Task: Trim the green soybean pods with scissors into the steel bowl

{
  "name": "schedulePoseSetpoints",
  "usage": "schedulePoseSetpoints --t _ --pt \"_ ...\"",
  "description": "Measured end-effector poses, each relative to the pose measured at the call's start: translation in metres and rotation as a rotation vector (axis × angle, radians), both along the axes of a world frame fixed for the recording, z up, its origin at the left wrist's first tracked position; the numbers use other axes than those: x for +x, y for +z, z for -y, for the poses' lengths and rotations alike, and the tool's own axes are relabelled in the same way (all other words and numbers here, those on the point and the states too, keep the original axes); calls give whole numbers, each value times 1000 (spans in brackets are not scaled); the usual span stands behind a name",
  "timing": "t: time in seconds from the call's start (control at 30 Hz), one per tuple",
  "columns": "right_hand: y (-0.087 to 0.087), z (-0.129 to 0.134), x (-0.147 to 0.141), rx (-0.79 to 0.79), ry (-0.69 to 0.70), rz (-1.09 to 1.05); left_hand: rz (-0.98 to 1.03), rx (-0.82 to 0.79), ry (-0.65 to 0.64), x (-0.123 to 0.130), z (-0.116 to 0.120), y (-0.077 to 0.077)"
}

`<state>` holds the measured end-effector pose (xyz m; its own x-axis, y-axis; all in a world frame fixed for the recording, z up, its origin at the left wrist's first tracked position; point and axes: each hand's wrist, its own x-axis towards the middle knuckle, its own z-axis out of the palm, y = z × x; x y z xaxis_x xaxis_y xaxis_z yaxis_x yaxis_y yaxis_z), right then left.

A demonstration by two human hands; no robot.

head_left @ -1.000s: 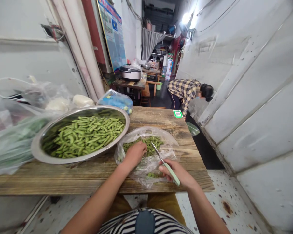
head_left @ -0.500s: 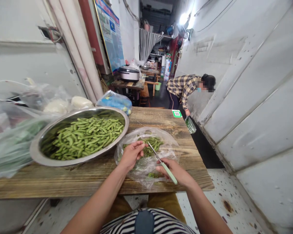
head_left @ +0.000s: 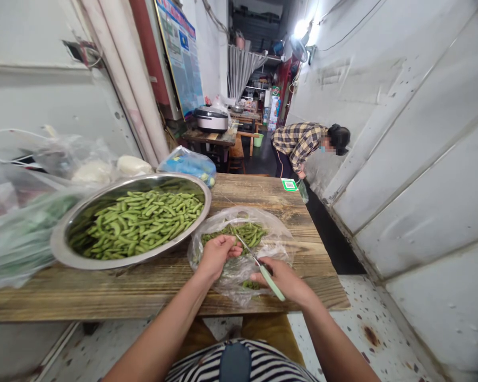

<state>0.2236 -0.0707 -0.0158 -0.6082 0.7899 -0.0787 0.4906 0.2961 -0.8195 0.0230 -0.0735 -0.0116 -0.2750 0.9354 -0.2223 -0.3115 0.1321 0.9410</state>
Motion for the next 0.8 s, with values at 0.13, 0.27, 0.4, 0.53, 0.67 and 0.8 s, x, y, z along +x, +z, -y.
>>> schedulePoseSetpoints --t 0.13,0.27,0.4,0.53,0.67,0.8 --pt "5 -1 -3 22 -23 62 5 -16 -80 0 3 3" --pt "2 -2 -5 21 -29 36 3 -22 -136 -5 4 4" --pt "-1 -2 -7 18 -56 55 10 -67 -187 -10 3 2" --pt "-4 -3 -6 38 -79 59 27 -53 -199 -15 2 0" --pt "-9 -4 -6 54 -83 27 -30 -91 -302 -20 2 4" --pt "-12 -5 -6 14 -117 -78 -167 -63 -330 -18 1 8"
